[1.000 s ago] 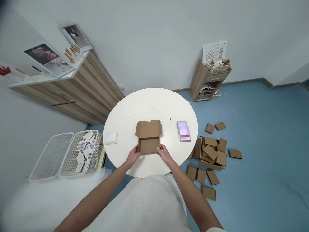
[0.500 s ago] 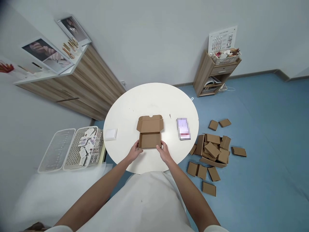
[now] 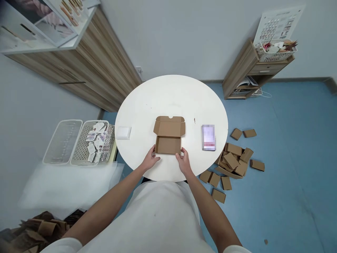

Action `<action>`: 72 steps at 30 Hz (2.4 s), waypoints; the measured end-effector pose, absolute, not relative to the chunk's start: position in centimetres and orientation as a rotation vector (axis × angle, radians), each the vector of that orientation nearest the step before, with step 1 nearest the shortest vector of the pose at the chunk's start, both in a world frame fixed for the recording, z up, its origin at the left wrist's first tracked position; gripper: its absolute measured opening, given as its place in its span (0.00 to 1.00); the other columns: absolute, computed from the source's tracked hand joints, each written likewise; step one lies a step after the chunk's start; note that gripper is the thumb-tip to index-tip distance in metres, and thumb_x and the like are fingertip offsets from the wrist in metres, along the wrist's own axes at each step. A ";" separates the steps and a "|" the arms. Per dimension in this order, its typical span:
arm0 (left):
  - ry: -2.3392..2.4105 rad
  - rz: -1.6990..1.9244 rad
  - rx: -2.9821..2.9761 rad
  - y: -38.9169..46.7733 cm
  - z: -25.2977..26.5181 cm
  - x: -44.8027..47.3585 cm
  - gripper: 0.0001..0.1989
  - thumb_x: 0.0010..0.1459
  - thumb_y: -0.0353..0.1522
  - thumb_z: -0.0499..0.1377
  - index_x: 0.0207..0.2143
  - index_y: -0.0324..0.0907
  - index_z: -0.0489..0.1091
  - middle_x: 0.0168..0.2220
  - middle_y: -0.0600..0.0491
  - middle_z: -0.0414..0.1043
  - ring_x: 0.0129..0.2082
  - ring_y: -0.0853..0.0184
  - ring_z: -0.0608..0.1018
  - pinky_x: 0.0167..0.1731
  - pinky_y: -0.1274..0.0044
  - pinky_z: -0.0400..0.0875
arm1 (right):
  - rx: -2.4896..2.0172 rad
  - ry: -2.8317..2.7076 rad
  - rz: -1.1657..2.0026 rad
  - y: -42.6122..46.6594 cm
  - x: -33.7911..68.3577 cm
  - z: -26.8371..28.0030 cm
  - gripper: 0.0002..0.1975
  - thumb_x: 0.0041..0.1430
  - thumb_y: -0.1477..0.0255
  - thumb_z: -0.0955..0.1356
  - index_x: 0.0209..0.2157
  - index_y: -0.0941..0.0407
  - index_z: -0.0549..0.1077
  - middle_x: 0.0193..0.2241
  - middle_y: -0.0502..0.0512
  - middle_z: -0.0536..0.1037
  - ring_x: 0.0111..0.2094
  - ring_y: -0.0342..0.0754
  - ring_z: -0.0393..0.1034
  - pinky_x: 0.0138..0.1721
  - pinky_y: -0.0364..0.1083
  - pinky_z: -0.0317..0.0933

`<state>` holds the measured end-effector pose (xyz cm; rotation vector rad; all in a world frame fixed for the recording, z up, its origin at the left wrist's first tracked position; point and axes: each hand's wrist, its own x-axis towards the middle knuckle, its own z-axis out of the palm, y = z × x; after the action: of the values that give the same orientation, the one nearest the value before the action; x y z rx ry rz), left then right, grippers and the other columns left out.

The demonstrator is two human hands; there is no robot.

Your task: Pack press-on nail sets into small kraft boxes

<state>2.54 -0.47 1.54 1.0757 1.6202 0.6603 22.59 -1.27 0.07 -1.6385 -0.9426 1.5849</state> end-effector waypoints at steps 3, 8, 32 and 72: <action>1.591 0.660 1.143 -1.3 0.4 1.7 0.38 0.45 0.29 0.58 0.58 0.43 0.46 0.58 0.45 0.50 0.53 0.61 0.60 0.45 0.71 0.62 | -1.769 -0.978 1.326 -1.8 22.2 0.4 0.29 0.51 0.58 0.61 0.54 0.52 0.51 0.50 0.58 0.58 0.32 0.43 0.62 0.38 0.47 0.61; 1.638 0.691 1.211 -2.0 -0.4 -2.0 0.31 0.48 0.33 0.57 0.55 0.44 0.52 0.53 0.46 0.56 0.49 0.63 0.64 0.42 0.72 0.64 | -1.763 -1.150 1.010 -1.9 19.5 2.4 0.27 0.52 0.62 0.61 0.53 0.53 0.50 0.40 0.55 0.62 0.30 0.43 0.60 0.41 0.49 0.58; 1.869 0.705 1.282 6.5 0.4 -20.4 0.24 0.58 0.38 0.46 0.55 0.41 0.54 0.46 0.44 0.60 0.44 0.60 0.67 0.43 0.71 0.62 | -1.791 -1.241 1.863 9.0 -6.6 3.4 0.28 0.48 0.57 0.64 0.52 0.48 0.56 0.54 0.53 0.58 0.46 0.49 0.62 0.39 0.47 0.62; 1.556 0.268 1.811 2.8 2.9 4.0 0.28 0.52 0.43 0.51 0.53 0.40 0.54 0.39 0.47 0.67 0.39 0.62 0.71 0.37 0.73 0.64 | -1.834 -1.877 1.072 1.5 19.7 2.9 0.24 0.47 0.74 0.64 0.49 0.57 0.62 0.49 0.59 0.63 0.49 0.49 0.60 0.48 0.47 0.55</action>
<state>4.04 2.84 2.88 1.8109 1.5564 0.2684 19.70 1.52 2.93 -1.8341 -1.8768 1.0725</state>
